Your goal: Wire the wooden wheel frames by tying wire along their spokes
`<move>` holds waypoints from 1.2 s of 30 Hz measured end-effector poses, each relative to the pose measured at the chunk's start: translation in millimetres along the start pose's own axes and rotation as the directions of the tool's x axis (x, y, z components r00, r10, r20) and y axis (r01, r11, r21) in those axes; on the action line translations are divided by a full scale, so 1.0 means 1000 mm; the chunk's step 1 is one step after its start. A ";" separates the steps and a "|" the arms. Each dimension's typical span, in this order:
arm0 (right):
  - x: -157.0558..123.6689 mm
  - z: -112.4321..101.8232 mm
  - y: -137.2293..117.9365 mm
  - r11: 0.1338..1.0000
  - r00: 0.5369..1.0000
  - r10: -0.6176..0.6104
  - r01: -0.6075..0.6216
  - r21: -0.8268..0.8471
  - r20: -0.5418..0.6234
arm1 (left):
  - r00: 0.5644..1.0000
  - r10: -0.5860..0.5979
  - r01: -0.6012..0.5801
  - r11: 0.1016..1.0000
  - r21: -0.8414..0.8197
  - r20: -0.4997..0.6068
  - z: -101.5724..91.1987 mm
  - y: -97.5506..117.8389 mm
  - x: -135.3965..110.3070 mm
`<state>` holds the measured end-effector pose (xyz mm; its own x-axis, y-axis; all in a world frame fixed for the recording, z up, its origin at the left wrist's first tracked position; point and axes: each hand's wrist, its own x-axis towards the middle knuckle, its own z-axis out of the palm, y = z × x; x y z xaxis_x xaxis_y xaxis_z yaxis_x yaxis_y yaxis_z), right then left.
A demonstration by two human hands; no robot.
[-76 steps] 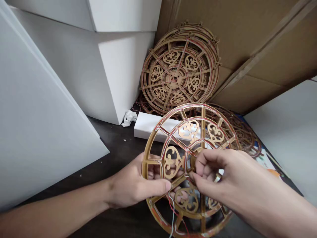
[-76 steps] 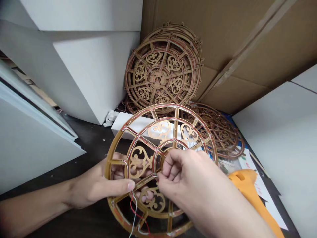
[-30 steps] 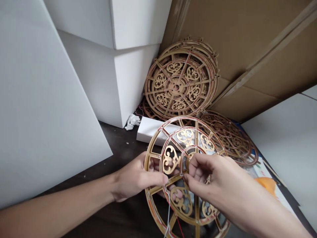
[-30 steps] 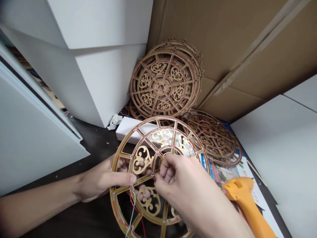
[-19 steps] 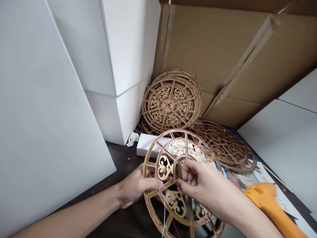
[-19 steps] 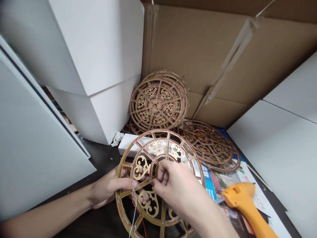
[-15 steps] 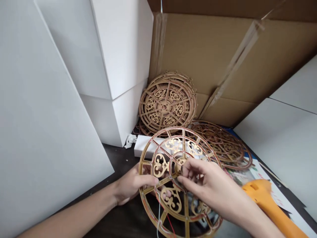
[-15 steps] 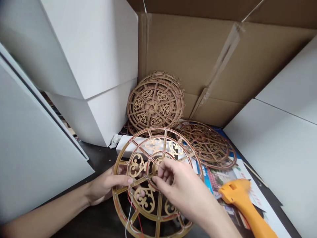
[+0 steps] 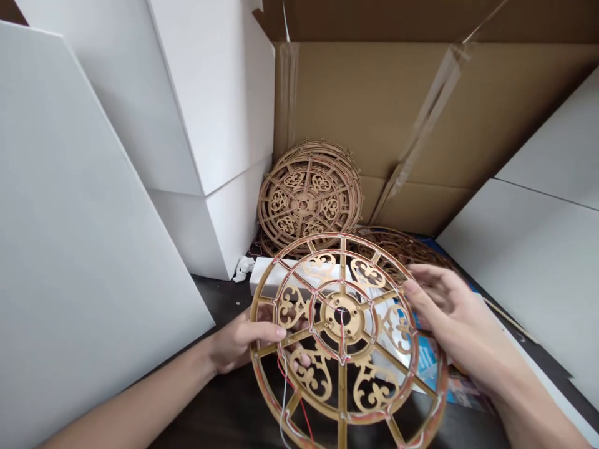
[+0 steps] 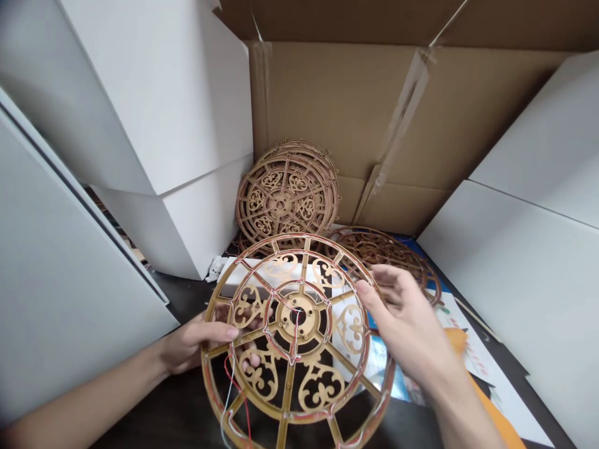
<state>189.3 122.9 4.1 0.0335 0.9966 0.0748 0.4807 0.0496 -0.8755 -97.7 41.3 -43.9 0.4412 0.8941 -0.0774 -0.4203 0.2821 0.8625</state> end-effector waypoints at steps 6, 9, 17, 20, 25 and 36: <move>-0.002 0.019 0.008 0.913 0.955 0.113 -0.209 0.350 0.275 | 0.982 0.050 -0.026 0.990 0.136 -0.183 0.000 0.004 0.001; 0.002 0.023 0.017 0.868 0.963 0.150 -0.237 0.436 0.224 | 0.953 0.121 -0.057 0.972 0.229 -0.277 0.000 0.011 0.001; -0.001 0.024 0.013 0.799 0.970 0.177 -0.239 0.551 0.164 | 0.873 0.340 -0.127 0.850 0.511 -0.349 0.019 0.018 0.003; -0.004 0.023 0.006 0.787 0.977 0.170 -0.212 0.580 0.127 | 0.844 0.386 -0.103 0.799 0.592 -0.374 0.027 0.015 0.002; -0.008 0.023 0.001 0.772 0.987 0.116 -0.159 0.615 0.108 | 0.812 0.438 -0.087 0.745 0.661 -0.387 0.037 0.016 -0.001; -0.024 0.028 -0.011 0.771 0.988 0.079 -0.144 0.620 0.131 | 0.747 0.561 -0.063 0.593 0.803 -0.356 0.025 0.015 0.001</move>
<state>158.6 100.7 -1.6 -0.0438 0.9974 -0.0577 -0.1771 -0.0646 -0.9821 -84.0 37.4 -18.3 -0.1884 0.9502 0.2481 0.3594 -0.1684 0.9179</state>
